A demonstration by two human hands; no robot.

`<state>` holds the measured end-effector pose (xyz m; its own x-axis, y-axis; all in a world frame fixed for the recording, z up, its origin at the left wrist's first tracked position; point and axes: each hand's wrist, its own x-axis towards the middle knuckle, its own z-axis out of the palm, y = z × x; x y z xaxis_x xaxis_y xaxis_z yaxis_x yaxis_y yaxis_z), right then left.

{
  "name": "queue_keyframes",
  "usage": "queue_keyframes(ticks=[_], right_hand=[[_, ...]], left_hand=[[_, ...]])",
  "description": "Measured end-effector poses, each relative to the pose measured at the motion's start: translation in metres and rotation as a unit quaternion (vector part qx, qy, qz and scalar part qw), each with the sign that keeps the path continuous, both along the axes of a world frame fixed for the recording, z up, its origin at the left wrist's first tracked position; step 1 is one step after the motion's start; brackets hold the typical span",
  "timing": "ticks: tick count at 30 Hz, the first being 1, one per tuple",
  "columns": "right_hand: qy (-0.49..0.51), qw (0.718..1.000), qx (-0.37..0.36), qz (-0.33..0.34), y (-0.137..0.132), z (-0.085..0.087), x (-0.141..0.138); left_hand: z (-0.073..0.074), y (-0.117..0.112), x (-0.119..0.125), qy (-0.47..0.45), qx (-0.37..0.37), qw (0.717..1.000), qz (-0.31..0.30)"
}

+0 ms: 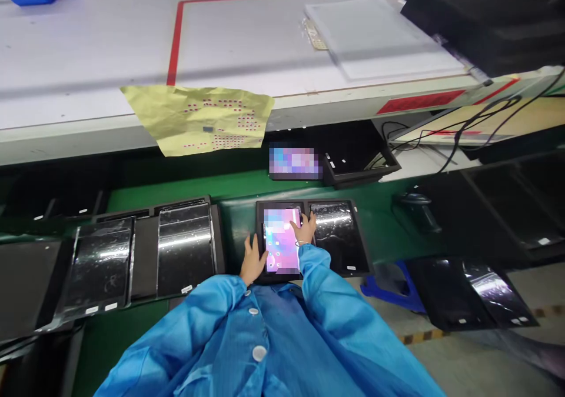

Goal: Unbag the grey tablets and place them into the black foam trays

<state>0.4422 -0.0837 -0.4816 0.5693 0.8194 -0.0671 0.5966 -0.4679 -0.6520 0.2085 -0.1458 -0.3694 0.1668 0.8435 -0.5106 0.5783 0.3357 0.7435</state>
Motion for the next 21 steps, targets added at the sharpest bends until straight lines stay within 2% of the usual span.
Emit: queue_keyframes(ticks=[4,8,12,14,17,21], right_hand=[[0.008,1.0,0.011,-0.016,0.0,-0.001,-0.005],[0.028,0.999,0.027,-0.028,-0.002,0.007,-0.006],[0.071,0.995,0.055,-0.036,0.008,0.024,-0.002],[0.107,0.99,0.076,-0.048,0.029,0.034,0.001],[0.192,0.973,0.097,-0.087,0.082,0.049,0.005],[0.332,0.926,0.104,-0.144,0.156,0.07,0.01]], left_hand=[[-0.004,-0.016,-0.011,0.038,-0.078,0.995,-0.041],[-0.005,-0.012,-0.009,0.055,-0.116,0.988,-0.083],[-0.004,-0.007,-0.007,0.073,-0.179,0.975,-0.113],[-0.004,-0.005,-0.007,0.073,-0.199,0.97,-0.118],[-0.001,0.0,-0.01,0.058,-0.201,0.971,-0.113],[0.012,0.008,-0.022,0.026,-0.171,0.981,-0.089]])
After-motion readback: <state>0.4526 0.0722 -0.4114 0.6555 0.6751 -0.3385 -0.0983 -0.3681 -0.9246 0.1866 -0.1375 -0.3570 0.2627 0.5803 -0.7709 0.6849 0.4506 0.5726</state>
